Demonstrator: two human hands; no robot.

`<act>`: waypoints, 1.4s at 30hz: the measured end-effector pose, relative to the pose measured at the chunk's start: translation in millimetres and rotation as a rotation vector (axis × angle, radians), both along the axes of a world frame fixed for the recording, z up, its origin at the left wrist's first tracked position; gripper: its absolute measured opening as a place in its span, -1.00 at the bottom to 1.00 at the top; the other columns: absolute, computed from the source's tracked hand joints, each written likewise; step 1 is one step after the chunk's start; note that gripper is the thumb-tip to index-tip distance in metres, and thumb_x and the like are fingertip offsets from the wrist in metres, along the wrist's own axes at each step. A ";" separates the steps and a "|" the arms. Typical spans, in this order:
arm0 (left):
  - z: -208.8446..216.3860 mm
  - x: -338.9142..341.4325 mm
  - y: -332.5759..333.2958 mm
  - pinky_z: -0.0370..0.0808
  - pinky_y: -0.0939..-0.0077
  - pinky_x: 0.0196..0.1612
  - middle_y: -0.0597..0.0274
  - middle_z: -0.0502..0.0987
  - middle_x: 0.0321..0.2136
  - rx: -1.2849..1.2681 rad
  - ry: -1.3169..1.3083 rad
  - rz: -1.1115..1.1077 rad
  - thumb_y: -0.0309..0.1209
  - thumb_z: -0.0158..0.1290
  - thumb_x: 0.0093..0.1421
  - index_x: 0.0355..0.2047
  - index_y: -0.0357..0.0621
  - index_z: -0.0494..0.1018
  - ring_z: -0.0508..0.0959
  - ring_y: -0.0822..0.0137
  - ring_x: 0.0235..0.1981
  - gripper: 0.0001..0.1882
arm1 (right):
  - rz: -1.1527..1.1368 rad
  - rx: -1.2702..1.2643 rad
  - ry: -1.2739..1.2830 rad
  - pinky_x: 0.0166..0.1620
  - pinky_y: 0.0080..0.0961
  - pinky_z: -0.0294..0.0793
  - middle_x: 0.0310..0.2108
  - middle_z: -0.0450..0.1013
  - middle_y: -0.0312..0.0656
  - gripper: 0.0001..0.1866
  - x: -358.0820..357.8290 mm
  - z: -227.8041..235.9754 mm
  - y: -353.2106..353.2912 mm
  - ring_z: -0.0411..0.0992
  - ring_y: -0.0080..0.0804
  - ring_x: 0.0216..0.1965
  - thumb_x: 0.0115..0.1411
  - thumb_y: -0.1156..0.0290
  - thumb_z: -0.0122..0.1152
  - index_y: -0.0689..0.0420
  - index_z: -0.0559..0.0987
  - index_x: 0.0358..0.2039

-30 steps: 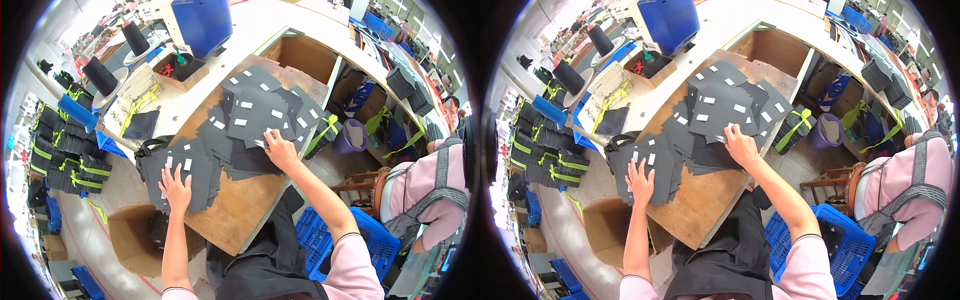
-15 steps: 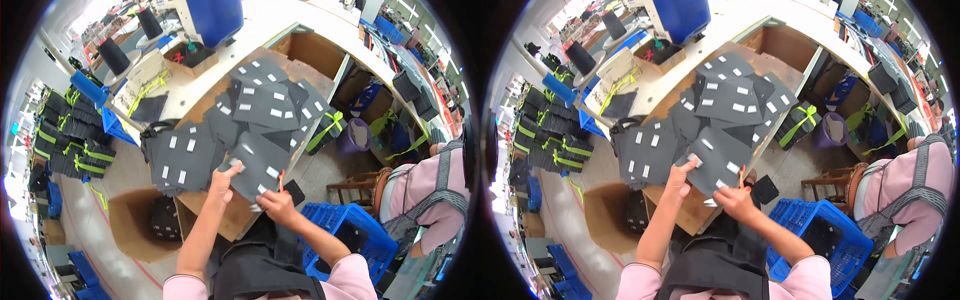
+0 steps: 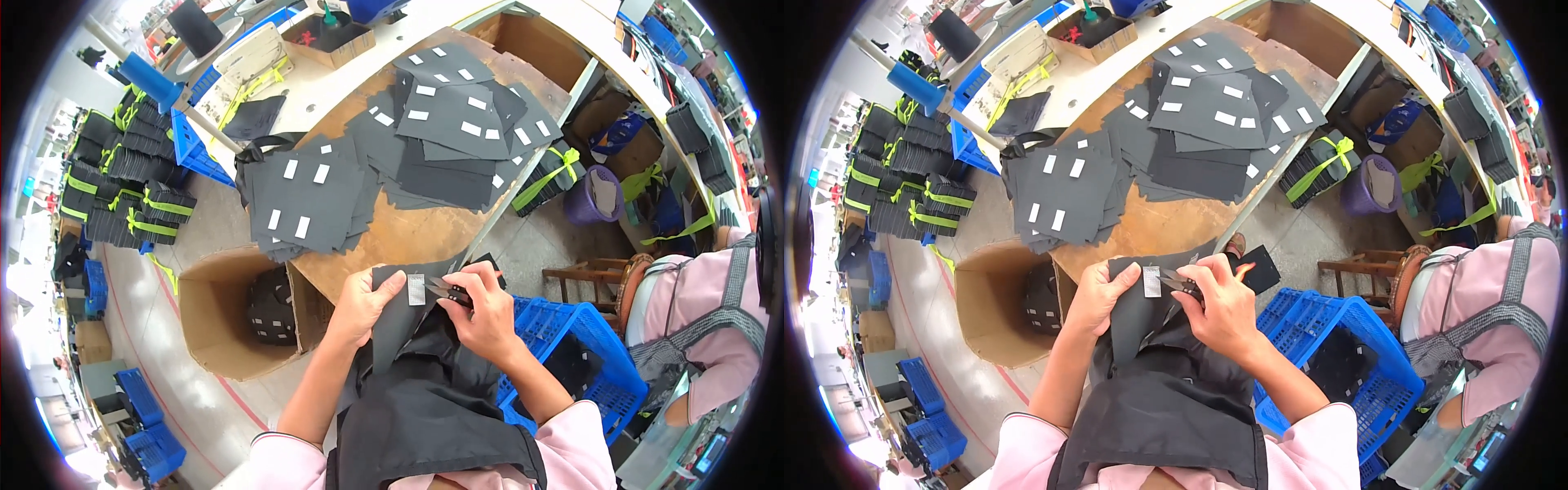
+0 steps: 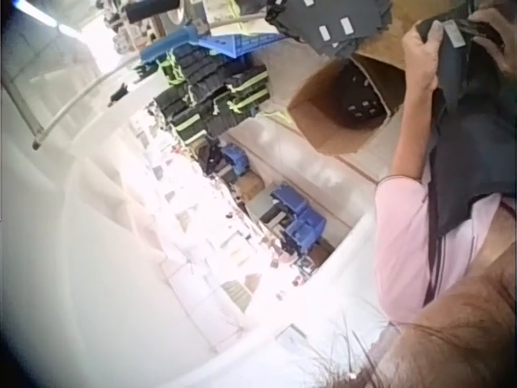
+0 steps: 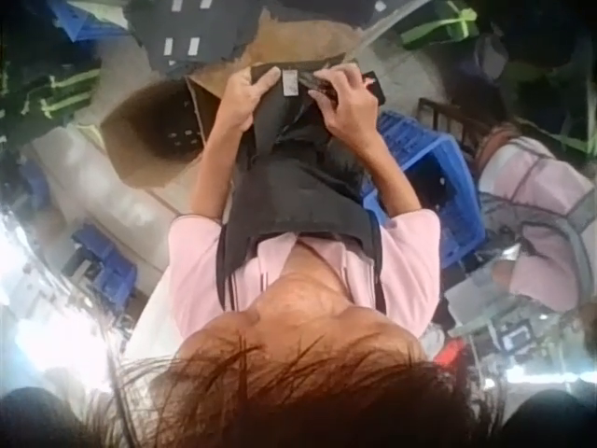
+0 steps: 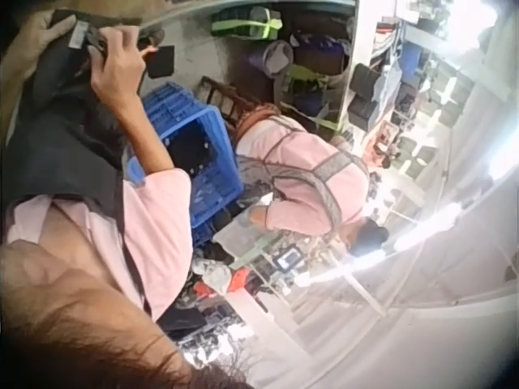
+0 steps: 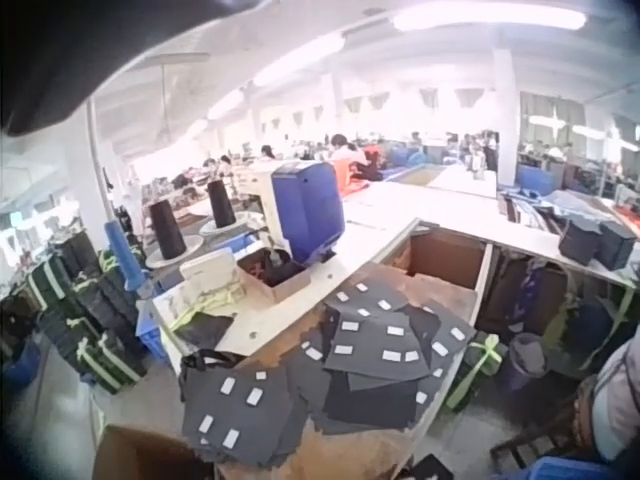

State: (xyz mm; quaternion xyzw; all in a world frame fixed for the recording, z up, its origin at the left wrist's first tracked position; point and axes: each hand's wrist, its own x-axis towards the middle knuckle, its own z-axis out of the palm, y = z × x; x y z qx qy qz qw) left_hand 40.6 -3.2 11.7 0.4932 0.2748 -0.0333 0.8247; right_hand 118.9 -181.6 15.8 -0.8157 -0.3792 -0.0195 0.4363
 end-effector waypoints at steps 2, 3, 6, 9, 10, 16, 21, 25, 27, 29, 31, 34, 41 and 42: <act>6.8 -2.9 -4.9 0.42 0.67 -0.42 0.29 0.52 -0.45 0.021 -0.005 -0.001 -0.32 0.10 0.18 -0.33 -0.29 0.46 0.47 0.57 -0.48 -0.76 | 0.046 -0.014 -0.001 -0.51 -0.43 0.39 -0.39 0.34 -0.17 -0.68 0.2 0.8 -1.9 0.42 -0.24 -0.52 -0.08 0.43 0.31 0.09 0.46 -0.27; 8.1 -2.0 -6.5 0.42 0.68 -0.43 0.30 0.52 -0.45 0.043 -0.019 -0.001 -0.32 0.08 0.19 -0.33 -0.29 0.46 0.46 0.57 -0.48 -0.76 | 0.092 -0.027 -0.012 -0.52 -0.43 0.38 -0.40 0.34 -0.17 -0.68 1.8 1.3 -2.6 0.41 -0.24 -0.54 -0.09 0.44 0.31 0.08 0.47 -0.27; 7.4 -3.4 -5.5 0.40 0.68 -0.43 0.32 0.52 -0.46 0.113 -0.006 -0.040 -0.33 0.07 0.20 -0.34 -0.29 0.46 0.44 0.58 -0.49 -0.78 | 0.096 -0.044 0.020 -0.50 -0.43 0.40 -0.45 0.36 -0.17 -0.70 3.2 5.0 -2.9 0.40 -0.21 -0.53 -0.13 0.49 0.32 0.10 0.51 -0.31; 10.2 -3.6 -6.4 0.41 0.68 -0.44 0.32 0.52 -0.48 0.136 0.010 -0.053 -0.36 0.07 0.18 -0.37 -0.26 0.47 0.46 0.58 -0.50 -0.82 | 0.122 -0.037 -0.002 -0.50 -0.43 0.40 -0.47 0.37 -0.18 -0.72 4.8 5.2 -2.2 0.40 -0.22 -0.53 -0.14 0.49 0.33 0.11 0.52 -0.34; 11.7 -4.2 -6.3 0.41 0.68 -0.44 0.32 0.52 -0.48 0.136 0.015 -0.052 -0.36 0.07 0.18 -0.37 -0.26 0.47 0.46 0.58 -0.50 -0.82 | 0.129 -0.025 -0.025 -0.50 -0.43 0.39 -0.49 0.37 -0.19 -0.72 4.5 4.9 -1.7 0.40 -0.23 -0.54 -0.15 0.49 0.33 0.11 0.53 -0.35; 14.9 -6.2 -5.8 0.40 0.69 -0.45 0.35 0.51 -0.50 0.156 0.023 -0.049 -0.36 0.08 0.18 -0.40 -0.25 0.47 0.45 0.59 -0.52 -0.82 | 0.159 -0.019 -0.220 -0.52 -0.47 0.36 -0.51 0.37 -0.23 -0.69 1.6 1.1 -0.1 0.38 -0.31 -0.57 -0.19 0.47 0.35 0.09 0.54 -0.34; 15.4 -9.3 -4.2 0.35 0.72 -0.50 0.37 0.49 -0.53 0.186 0.026 -0.086 -0.35 0.08 0.17 -0.44 -0.23 0.46 0.42 0.61 -0.56 -0.82 | 0.146 0.018 -0.201 -0.53 -0.49 0.35 -0.50 0.38 -0.25 -0.68 0.8 -0.5 -2.1 0.37 -0.33 -0.58 -0.20 0.47 0.35 0.08 0.55 -0.34; 13.6 -11.5 -2.5 0.33 0.73 -0.51 0.39 0.48 -0.55 0.172 0.043 -0.095 -0.35 0.08 0.17 -0.46 -0.22 0.45 0.40 0.62 -0.57 -0.82 | 0.187 0.001 -0.194 -0.52 -0.49 0.35 -0.51 0.38 -0.26 -0.68 3.8 5.0 -2.6 0.37 -0.33 -0.57 -0.20 0.48 0.35 0.08 0.55 -0.34; 16.1 -11.0 -3.4 0.33 0.73 -0.52 0.40 0.47 -0.57 0.194 0.039 -0.094 -0.36 0.07 0.17 -0.47 -0.21 0.45 0.39 0.63 -0.58 -0.83 | 0.200 0.006 -0.199 -0.53 -0.51 0.32 -0.50 0.36 -0.29 -0.68 6.6 3.1 -3.1 0.36 -0.38 -0.59 -0.20 0.47 0.35 0.07 0.54 -0.35; 18.9 -9.7 -3.4 0.33 0.74 -0.52 0.40 0.46 -0.57 0.199 0.041 -0.100 -0.37 0.06 0.18 -0.47 -0.22 0.45 0.39 0.63 -0.58 -0.83 | 0.214 0.011 -0.203 -0.54 -0.53 0.30 -0.50 0.34 -0.33 -0.68 8.3 3.0 -2.9 0.34 -0.43 -0.61 -0.21 0.45 0.34 0.05 0.53 -0.35; 20.5 -9.4 -3.2 0.32 0.74 -0.52 0.41 0.46 -0.58 0.203 0.042 -0.109 -0.37 0.06 0.18 -0.47 -0.22 0.44 0.39 0.63 -0.59 -0.83 | 0.240 -0.003 -0.182 -0.52 -0.49 0.34 -0.52 0.39 -0.28 -0.68 9.0 4.2 -3.1 0.38 -0.35 -0.57 -0.21 0.48 0.35 0.08 0.55 -0.35; 20.9 -11.2 -2.0 0.32 0.73 -0.53 0.40 0.46 -0.57 0.218 0.048 -0.125 -0.37 0.05 0.18 -0.47 -0.22 0.44 0.39 0.63 -0.59 -0.83 | 0.259 -0.016 -0.224 -0.51 -0.49 0.34 -0.53 0.39 -0.29 -0.68 8.6 2.9 -3.7 0.38 -0.34 -0.58 -0.22 0.48 0.36 0.08 0.55 -0.35; 16.7 -15.9 -2.7 0.33 0.73 -0.45 0.40 0.45 -0.55 0.305 0.003 -0.170 -0.41 0.00 0.21 -0.38 -0.24 0.45 0.37 0.63 -0.53 -0.86 | 0.000 0.207 0.009 -0.46 -0.50 0.35 -0.52 0.34 -0.26 -0.69 -1.5 -2.7 -13.6 0.34 -0.36 -0.57 -0.15 0.44 0.33 0.06 0.57 -0.31; 17.9 -17.1 -3.0 0.34 0.73 -0.42 0.39 0.45 -0.53 0.288 -0.016 -0.176 -0.41 -0.01 0.23 -0.35 -0.23 0.45 0.37 0.63 -0.50 -0.86 | 0.015 0.111 0.192 -0.42 -0.49 0.36 -0.52 0.33 -0.23 -0.69 6.4 1.0 -9.3 0.34 -0.33 -0.54 -0.14 0.44 0.32 0.07 0.57 -0.28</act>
